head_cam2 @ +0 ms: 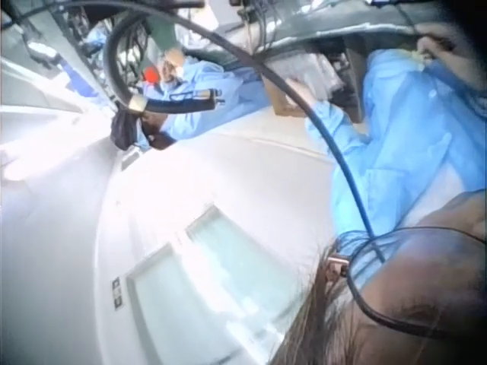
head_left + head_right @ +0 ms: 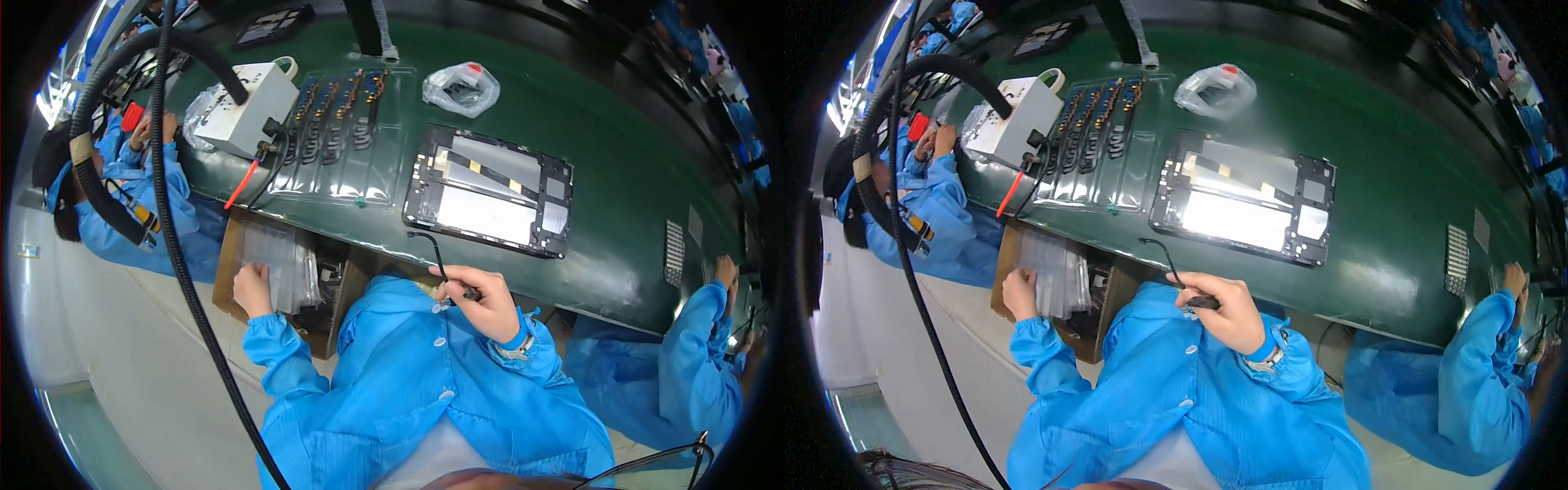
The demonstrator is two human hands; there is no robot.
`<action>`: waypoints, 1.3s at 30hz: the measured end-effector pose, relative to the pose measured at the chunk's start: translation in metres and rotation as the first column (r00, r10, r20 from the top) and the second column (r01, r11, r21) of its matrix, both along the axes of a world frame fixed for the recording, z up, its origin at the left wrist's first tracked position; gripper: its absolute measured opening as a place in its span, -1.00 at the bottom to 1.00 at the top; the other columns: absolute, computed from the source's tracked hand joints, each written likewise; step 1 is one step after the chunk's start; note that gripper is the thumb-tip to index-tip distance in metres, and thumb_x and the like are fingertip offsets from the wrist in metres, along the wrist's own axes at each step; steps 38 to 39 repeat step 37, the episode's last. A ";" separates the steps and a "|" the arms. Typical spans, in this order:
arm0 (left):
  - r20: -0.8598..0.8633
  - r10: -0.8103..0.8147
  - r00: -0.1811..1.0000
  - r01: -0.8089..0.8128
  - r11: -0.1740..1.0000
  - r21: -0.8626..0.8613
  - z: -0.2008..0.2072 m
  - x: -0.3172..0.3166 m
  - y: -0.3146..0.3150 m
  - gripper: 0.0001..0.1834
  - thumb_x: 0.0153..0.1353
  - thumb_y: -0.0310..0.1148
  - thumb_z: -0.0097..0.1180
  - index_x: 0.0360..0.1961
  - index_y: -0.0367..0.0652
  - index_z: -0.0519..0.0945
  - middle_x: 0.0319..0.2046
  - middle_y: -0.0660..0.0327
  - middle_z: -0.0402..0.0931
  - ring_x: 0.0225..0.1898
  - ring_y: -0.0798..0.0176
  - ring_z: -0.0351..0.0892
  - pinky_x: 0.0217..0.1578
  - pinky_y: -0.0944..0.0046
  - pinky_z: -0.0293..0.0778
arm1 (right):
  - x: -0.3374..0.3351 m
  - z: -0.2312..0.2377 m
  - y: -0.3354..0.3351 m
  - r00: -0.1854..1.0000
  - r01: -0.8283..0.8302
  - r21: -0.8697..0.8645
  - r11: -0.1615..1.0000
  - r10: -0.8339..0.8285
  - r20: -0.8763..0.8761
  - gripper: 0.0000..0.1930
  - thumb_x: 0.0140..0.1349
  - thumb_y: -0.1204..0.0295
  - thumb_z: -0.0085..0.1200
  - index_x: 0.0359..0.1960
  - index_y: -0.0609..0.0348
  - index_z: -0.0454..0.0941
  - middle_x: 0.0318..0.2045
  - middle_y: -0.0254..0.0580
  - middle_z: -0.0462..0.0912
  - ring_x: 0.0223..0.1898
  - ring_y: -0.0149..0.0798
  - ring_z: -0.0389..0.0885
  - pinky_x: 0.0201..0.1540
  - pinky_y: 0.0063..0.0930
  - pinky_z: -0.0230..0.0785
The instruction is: The person assembles electronic components and connects ribbon cables on a tablet screen module, using tweezers and a stylus tool.
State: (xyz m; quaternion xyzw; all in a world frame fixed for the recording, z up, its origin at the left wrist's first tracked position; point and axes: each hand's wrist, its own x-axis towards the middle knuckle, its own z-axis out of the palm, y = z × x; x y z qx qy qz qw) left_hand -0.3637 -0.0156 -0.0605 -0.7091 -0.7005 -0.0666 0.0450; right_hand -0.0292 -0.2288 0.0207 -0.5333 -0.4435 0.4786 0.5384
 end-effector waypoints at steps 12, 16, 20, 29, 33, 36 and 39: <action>0.831 -0.555 0.042 0.676 0.628 0.386 0.097 0.186 -0.075 -0.67 -0.05 -0.61 0.19 -0.17 -0.23 0.54 -0.31 0.14 0.59 -0.36 0.31 0.61 -0.49 0.43 0.51 | -0.014 0.005 0.000 0.996 -0.018 -0.033 0.999 0.015 -0.083 -0.72 0.20 0.56 -0.11 -0.05 0.26 0.48 -0.47 -0.22 0.60 -0.39 -0.46 0.55 -0.33 -0.64 0.38; 0.751 -0.657 0.066 0.655 0.596 0.464 0.096 0.194 -0.079 -0.80 -0.10 -0.56 0.24 -0.36 -0.20 0.60 -0.46 0.18 0.58 -0.47 0.28 0.59 -0.56 0.40 0.46 | -0.009 0.003 -0.010 0.994 0.035 -0.029 0.999 -0.038 -0.104 -0.73 0.21 0.57 -0.13 -0.06 0.26 0.48 -0.48 -0.21 0.59 -0.37 -0.43 0.55 -0.28 -0.61 0.38; 0.707 -0.704 0.061 0.722 0.520 0.456 0.101 0.205 -0.080 -0.80 -0.11 -0.50 0.26 -0.38 -0.20 0.60 -0.46 0.17 0.59 -0.45 0.20 0.60 -0.45 0.32 0.49 | -0.007 0.002 -0.011 0.998 0.041 0.019 0.999 -0.040 -0.058 -0.74 0.22 0.56 -0.13 -0.06 0.25 0.48 -0.47 -0.21 0.60 -0.36 -0.42 0.56 -0.30 -0.63 0.38; 0.684 -0.722 -0.104 0.736 0.407 0.541 0.114 0.213 -0.086 -0.77 -0.13 -0.52 0.25 -0.35 -0.20 0.62 -0.39 0.16 0.60 -0.37 0.18 0.61 -0.39 0.33 0.51 | 0.004 0.019 0.010 0.922 0.327 0.298 0.897 -0.372 0.107 -0.69 -0.09 0.59 0.19 -0.22 0.19 0.56 -0.41 -0.38 0.61 -0.70 -0.69 0.08 -0.67 -0.73 -0.09; 0.674 -0.732 -0.099 0.739 0.399 0.542 0.116 0.222 -0.091 -0.73 -0.12 -0.53 0.24 -0.29 -0.19 0.62 -0.36 0.14 0.60 -0.33 0.17 0.61 -0.37 0.34 0.51 | 0.002 0.024 0.018 0.887 0.393 0.363 0.845 -0.452 0.091 -0.84 -0.04 0.62 0.17 -0.37 0.21 0.60 -0.50 -0.46 0.57 -0.72 -0.69 0.09 -0.67 -0.73 -0.15; 0.810 -0.577 -0.107 0.710 0.526 0.469 0.113 0.224 -0.100 -0.67 -0.07 -0.53 0.21 -0.19 -0.17 0.61 -0.27 0.07 0.58 -0.26 0.17 0.61 -0.31 0.33 0.52 | -0.006 0.021 0.024 0.826 0.454 0.462 0.762 -0.555 0.102 -0.87 0.02 0.61 0.14 -0.36 0.19 0.60 -0.44 -0.31 0.62 -0.50 -0.48 0.43 -0.48 -0.73 0.19; 0.824 -0.554 -0.117 0.679 0.561 0.474 0.112 0.227 -0.103 -0.67 -0.05 -0.52 0.21 -0.17 -0.17 0.60 -0.24 0.04 0.57 -0.26 0.17 0.61 -0.29 0.32 0.53 | -0.009 0.022 0.024 0.789 0.482 0.506 0.715 -0.606 0.105 -0.89 0.06 0.60 0.13 -0.35 0.19 0.61 -0.41 -0.24 0.64 -0.39 -0.38 0.61 -0.38 -0.73 0.36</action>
